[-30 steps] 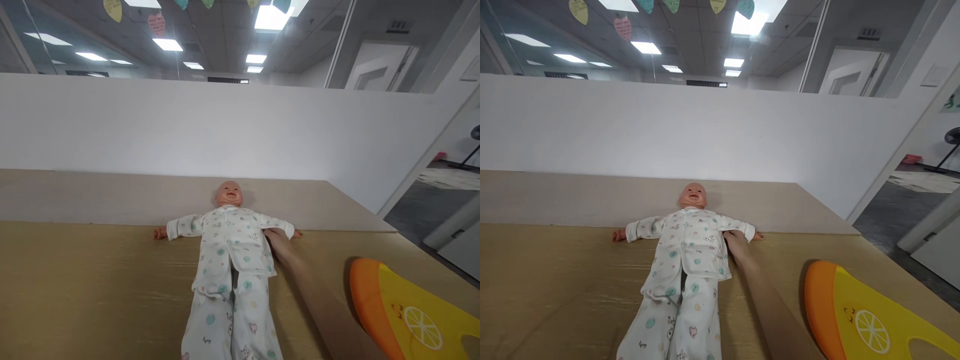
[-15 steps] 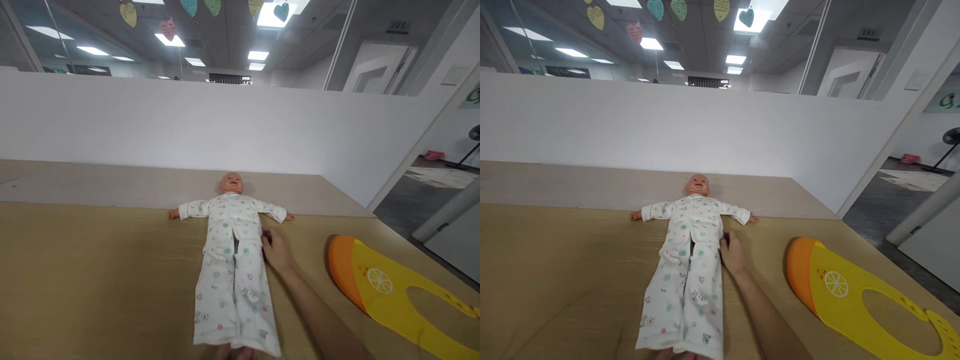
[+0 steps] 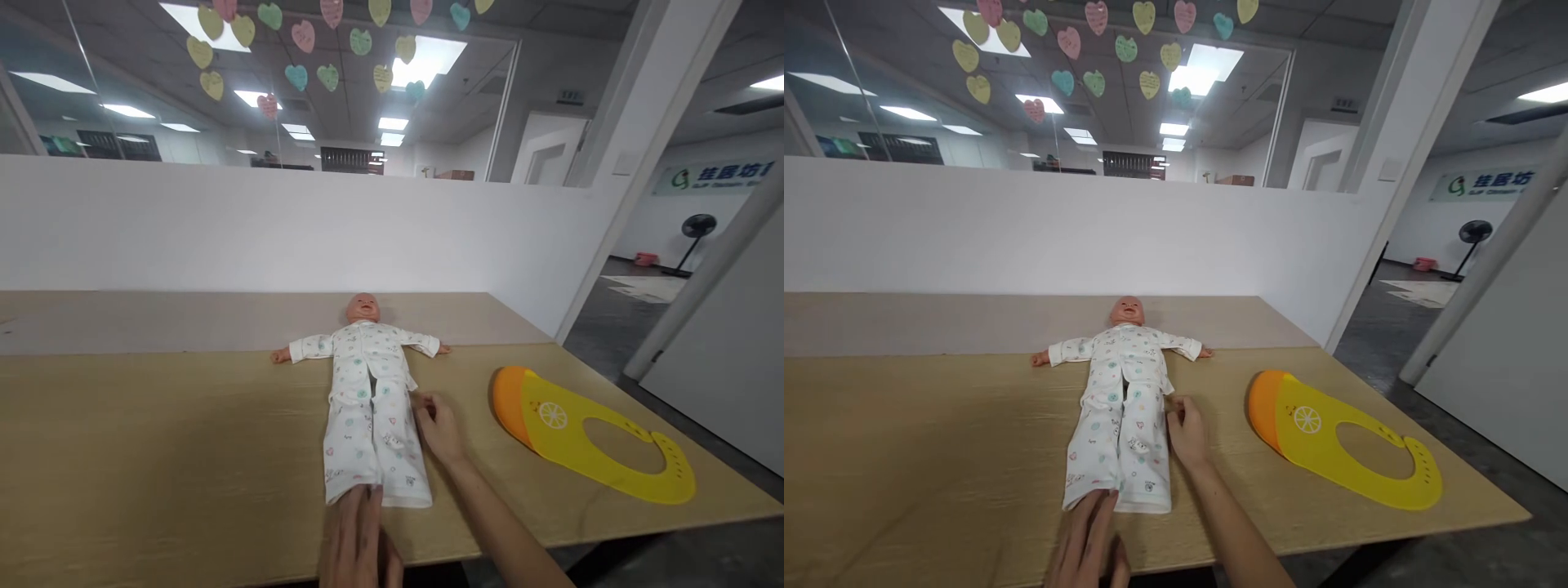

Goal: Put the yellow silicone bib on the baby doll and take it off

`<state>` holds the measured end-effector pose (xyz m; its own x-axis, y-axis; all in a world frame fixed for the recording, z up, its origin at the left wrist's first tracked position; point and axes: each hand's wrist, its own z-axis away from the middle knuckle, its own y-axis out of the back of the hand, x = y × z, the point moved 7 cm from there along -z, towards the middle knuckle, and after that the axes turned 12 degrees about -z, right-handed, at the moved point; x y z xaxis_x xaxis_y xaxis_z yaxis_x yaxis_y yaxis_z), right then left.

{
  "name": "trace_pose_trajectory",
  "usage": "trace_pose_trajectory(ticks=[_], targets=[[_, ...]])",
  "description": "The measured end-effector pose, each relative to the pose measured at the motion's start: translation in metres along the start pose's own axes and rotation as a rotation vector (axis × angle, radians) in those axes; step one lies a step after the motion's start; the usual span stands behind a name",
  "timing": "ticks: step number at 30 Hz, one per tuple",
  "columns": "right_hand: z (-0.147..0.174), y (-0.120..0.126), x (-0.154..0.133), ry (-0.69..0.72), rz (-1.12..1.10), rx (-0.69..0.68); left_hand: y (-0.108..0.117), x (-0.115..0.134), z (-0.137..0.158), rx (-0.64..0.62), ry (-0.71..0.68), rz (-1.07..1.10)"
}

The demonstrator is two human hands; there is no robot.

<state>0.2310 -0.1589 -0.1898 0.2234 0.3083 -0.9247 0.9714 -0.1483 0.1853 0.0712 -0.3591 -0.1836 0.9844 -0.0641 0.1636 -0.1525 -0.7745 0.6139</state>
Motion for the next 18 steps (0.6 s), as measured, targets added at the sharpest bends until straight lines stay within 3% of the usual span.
trace_pose_trajectory(ticks=[5, 10, 18], targets=[[0.003, 0.004, 0.003, -0.009, -0.014, 0.042, 0.003, -0.003, -0.002, 0.023, -0.057, -0.022], [0.002, 0.006, 0.002, -0.02, -0.046, 0.058, 0.01, -0.006, -0.009, -0.046, -0.176, -0.071], [0.005, 0.008, -0.004, -0.045, -0.081, 0.078, 0.013, -0.011, -0.011, -0.065, -0.246, -0.085]])
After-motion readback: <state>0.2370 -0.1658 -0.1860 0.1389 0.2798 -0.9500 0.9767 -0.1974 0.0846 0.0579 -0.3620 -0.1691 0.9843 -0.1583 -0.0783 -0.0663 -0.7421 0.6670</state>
